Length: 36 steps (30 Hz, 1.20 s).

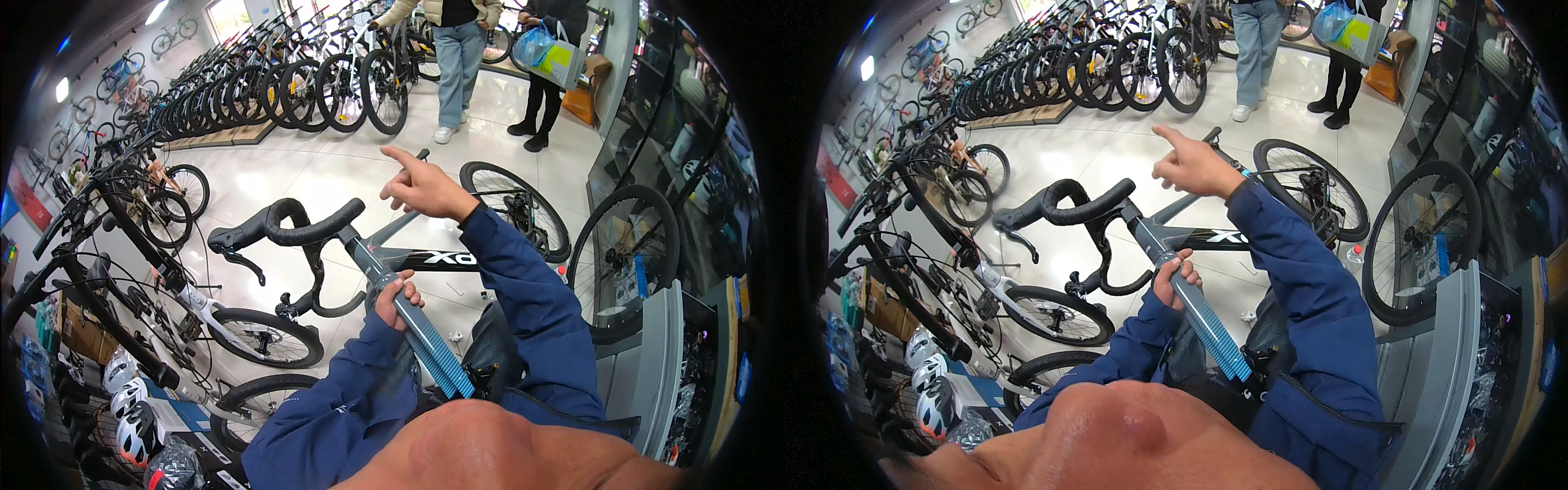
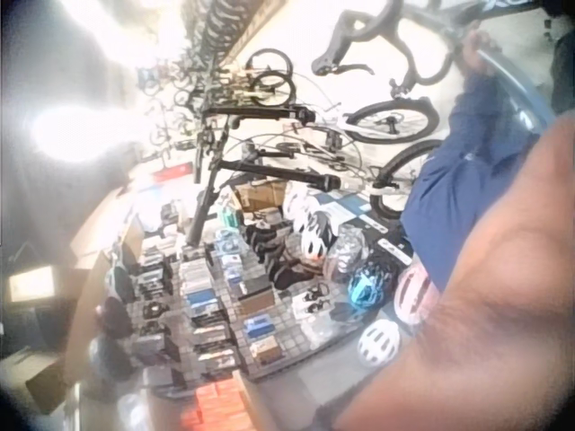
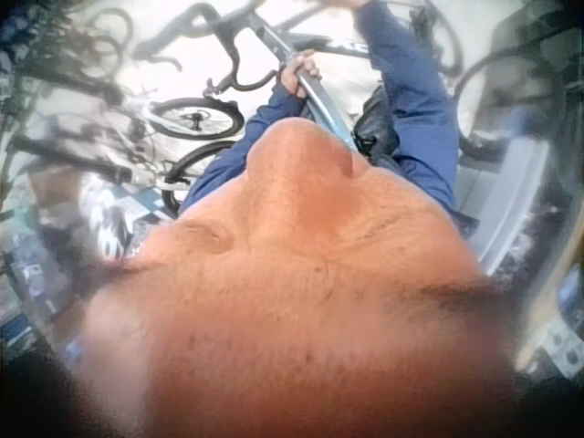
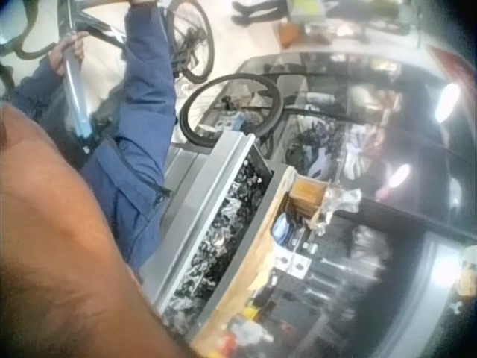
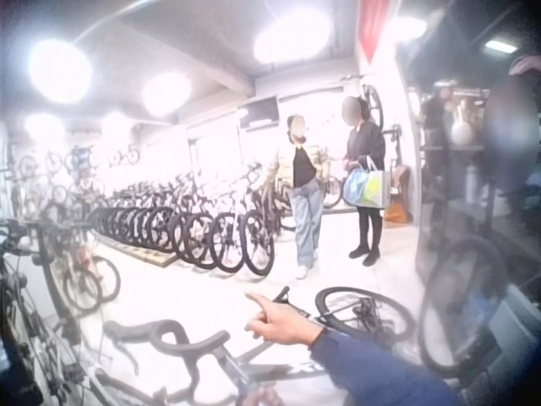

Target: The person works on a bicycle's handlebar stem, inserting a small brass component into the steerer tube and tapping it into place. They then retrieve a lubricant bottle and a syringe, preparing to apply lubricant to the component.

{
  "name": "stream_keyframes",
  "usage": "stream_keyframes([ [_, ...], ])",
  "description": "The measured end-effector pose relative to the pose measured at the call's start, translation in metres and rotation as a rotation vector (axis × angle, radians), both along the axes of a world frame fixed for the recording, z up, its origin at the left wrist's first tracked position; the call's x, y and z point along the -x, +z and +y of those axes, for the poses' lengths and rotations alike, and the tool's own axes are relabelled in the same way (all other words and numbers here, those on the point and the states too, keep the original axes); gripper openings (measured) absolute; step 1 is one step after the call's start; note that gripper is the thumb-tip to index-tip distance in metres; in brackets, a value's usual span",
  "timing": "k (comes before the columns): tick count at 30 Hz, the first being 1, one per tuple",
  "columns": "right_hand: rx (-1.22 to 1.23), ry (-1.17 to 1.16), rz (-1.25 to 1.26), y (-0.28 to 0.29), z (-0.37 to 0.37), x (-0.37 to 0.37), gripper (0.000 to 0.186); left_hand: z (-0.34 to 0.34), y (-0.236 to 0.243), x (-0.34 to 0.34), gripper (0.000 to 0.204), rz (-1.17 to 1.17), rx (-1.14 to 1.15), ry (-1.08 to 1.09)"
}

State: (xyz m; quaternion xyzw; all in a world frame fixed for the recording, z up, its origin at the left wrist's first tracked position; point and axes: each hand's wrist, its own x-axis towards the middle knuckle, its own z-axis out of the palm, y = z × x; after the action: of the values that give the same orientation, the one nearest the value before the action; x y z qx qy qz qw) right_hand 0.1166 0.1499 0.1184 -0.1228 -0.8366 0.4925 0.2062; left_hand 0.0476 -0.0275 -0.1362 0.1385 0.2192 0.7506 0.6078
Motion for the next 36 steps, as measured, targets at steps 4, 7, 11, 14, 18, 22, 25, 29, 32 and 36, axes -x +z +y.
stream_keyframes([
  [4,-0.107,0.010,0.195,-0.025,-0.008,-0.013,0.073,-0.001,-0.006,0.000,0.038,-0.011,-0.035,-0.006],
  [7,-0.017,0.024,0.347,-0.050,-0.012,-0.021,0.073,-0.002,-0.009,0.000,0.037,-0.024,-0.037,-0.016],
  [11,0.148,0.084,0.188,-0.079,-0.002,-0.038,0.063,-0.001,-0.008,-0.001,0.037,-0.032,-0.033,-0.004],
  [14,0.330,0.079,0.199,-0.101,-0.001,-0.058,0.062,-0.002,-0.006,-0.002,0.036,-0.015,-0.031,-0.006],
  [18,0.468,0.032,0.209,-0.120,0.000,-0.074,0.066,-0.002,-0.004,-0.003,0.034,-0.024,-0.031,-0.003],
  [22,0.443,-0.018,0.223,-0.119,-0.004,-0.078,0.055,-0.003,-0.008,-0.002,0.033,-0.027,-0.022,-0.004],
  [25,0.239,-0.103,0.211,-0.103,-0.011,-0.079,0.043,-0.001,-0.014,0.001,0.034,-0.029,-0.055,-0.016],
  [29,0.195,-0.127,0.438,-0.070,-0.019,-0.073,0.057,0.004,-0.020,0.005,0.035,-0.056,-0.084,-0.037],
  [32,0.102,-0.139,0.476,-0.051,-0.027,-0.057,0.061,0.000,-0.020,0.005,0.036,-0.034,-0.066,-0.033],
  [36,0.078,-0.012,0.195,-0.042,-0.033,-0.046,0.069,0.000,-0.016,0.004,0.035,-0.025,-0.063,-0.019],
])
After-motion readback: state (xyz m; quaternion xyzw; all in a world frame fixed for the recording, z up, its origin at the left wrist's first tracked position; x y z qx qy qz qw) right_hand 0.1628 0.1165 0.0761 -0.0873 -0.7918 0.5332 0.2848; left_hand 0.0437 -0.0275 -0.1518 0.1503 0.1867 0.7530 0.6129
